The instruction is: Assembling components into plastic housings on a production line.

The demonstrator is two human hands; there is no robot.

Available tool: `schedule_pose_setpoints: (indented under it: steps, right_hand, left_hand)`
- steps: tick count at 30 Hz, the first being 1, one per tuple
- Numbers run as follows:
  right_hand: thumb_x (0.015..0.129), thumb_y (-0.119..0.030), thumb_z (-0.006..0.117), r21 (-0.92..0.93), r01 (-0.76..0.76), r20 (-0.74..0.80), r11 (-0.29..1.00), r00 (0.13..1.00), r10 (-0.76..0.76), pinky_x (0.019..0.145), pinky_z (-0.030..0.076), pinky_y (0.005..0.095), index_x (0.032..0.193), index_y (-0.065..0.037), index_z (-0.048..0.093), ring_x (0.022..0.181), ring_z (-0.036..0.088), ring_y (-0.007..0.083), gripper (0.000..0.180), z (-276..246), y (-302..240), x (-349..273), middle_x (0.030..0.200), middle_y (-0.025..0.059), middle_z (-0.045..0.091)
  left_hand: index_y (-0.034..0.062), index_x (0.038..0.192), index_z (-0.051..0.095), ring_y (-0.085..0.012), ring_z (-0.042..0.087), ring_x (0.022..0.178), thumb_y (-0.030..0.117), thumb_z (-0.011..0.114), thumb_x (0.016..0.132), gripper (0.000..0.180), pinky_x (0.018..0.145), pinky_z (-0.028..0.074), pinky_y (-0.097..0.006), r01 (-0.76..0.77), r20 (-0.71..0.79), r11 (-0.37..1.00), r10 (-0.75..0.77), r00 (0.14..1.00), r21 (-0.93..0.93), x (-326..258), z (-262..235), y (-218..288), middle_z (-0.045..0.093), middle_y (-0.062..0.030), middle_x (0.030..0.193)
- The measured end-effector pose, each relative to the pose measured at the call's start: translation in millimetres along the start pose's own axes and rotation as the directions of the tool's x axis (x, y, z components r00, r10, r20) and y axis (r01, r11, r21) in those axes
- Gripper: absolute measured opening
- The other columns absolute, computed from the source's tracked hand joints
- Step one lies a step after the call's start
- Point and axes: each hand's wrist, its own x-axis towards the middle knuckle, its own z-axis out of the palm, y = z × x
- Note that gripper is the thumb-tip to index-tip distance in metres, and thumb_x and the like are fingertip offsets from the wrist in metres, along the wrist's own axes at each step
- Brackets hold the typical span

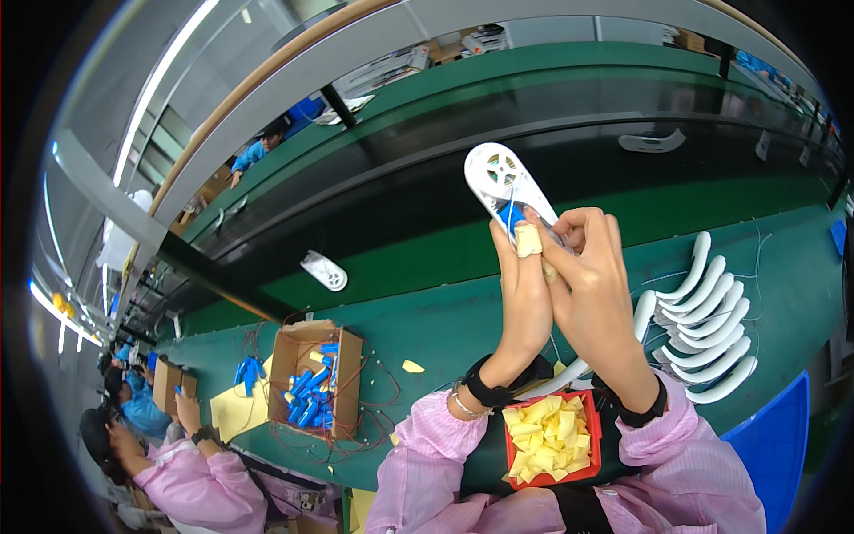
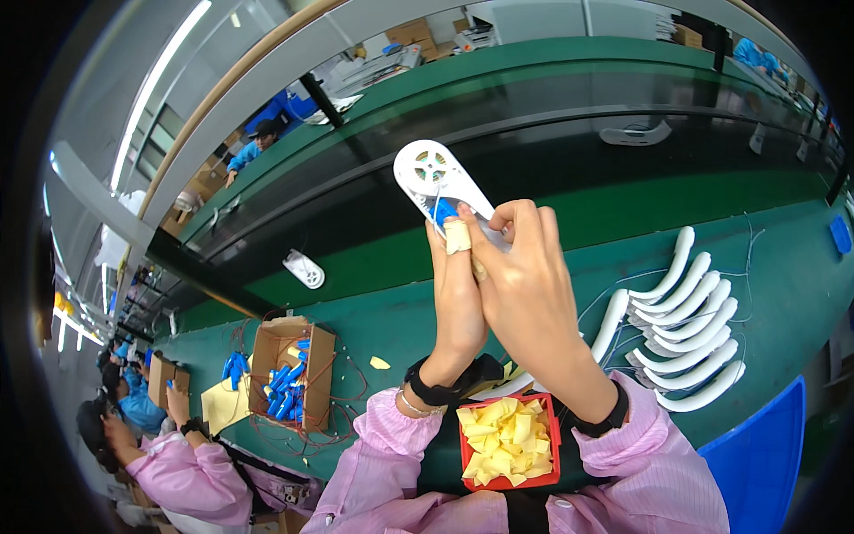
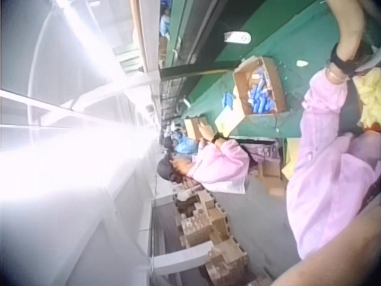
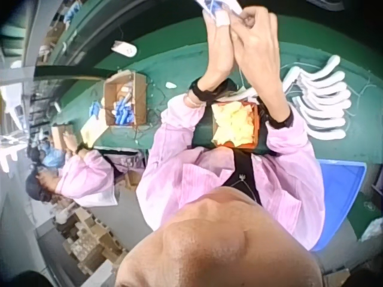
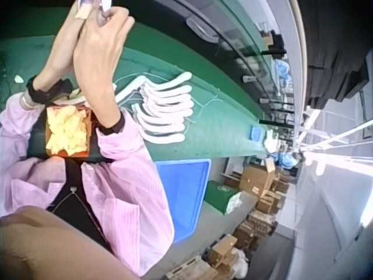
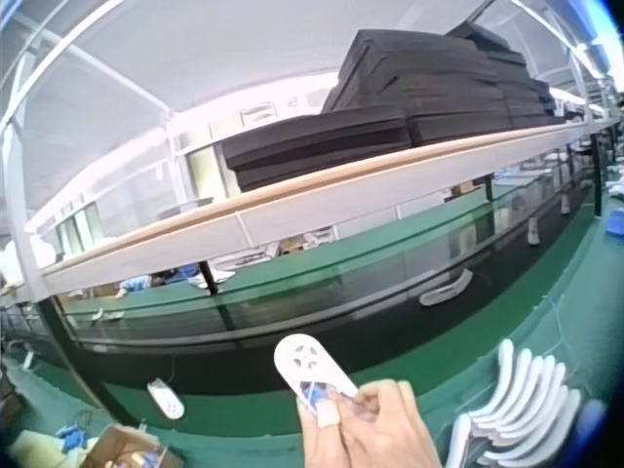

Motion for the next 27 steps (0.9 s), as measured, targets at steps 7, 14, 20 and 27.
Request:
schedule_pose_setpoints:
  steps: [7,14,20,27]
  right_hand:
    - [0.079,0.008,0.058,-0.02,0.016,0.115,1.0,0.993,-0.014,0.085,0.044,0.0386,0.127,-0.007,0.065,0.094,0.051,0.0278,0.05,-17.2,5.3,2.6,0.11,0.0123,0.05]
    - [0.093,-0.009,0.061,0.263,-0.148,0.031,0.953,0.989,0.145,0.079,0.044,0.0266,0.123,-0.009,0.069,0.09,0.055,0.0148,0.031,-36.2,-9.5,10.5,0.104,0.0069,0.058]
    - [0.096,-0.007,0.059,0.309,-0.096,-0.024,0.946,0.994,0.109,0.087,0.042,0.0234,0.126,-0.008,0.067,0.094,0.055,0.0095,0.032,-52.4,16.6,14.3,0.113,0.0043,0.062]
    - [0.096,-0.005,0.055,0.301,-0.139,0.013,0.944,0.99,0.141,0.09,0.047,0.0259,0.126,-0.005,0.067,0.094,0.06,0.0115,0.032,-51.3,29.9,17.4,0.114,0.0066,0.066]
  left_hand:
    - [0.0053,0.119,0.048,-0.0189,0.063,0.076,0.029,0.036,0.106,0.029,0.07,0.054,-0.035,0.032,-0.093,0.985,-0.016,0.996,0.171,47.9,-44.0,-26.3,0.06,-0.0123,0.1]
    - [0.003,0.122,0.05,-0.0342,0.053,0.12,0.026,0.041,0.099,0.034,0.112,0.026,-0.057,0.265,-0.358,0.954,-0.299,0.885,-0.142,176.2,-179.0,-89.7,0.058,-0.0206,0.121]
    - [0.0027,0.134,0.058,-0.0184,0.057,0.116,0.027,0.056,0.098,0.044,0.101,0.042,-0.031,0.03,0.29,0.755,-0.288,0.913,0.655,56.1,-118.5,41.4,0.065,-0.0097,0.123]
    - [0.0006,0.095,0.072,-0.0338,0.069,0.075,0.017,0.061,0.087,0.021,0.071,0.054,-0.039,0.147,-0.161,-0.406,0.002,0.987,0.902,-30.6,-340.8,162.2,0.069,-0.0213,0.082]
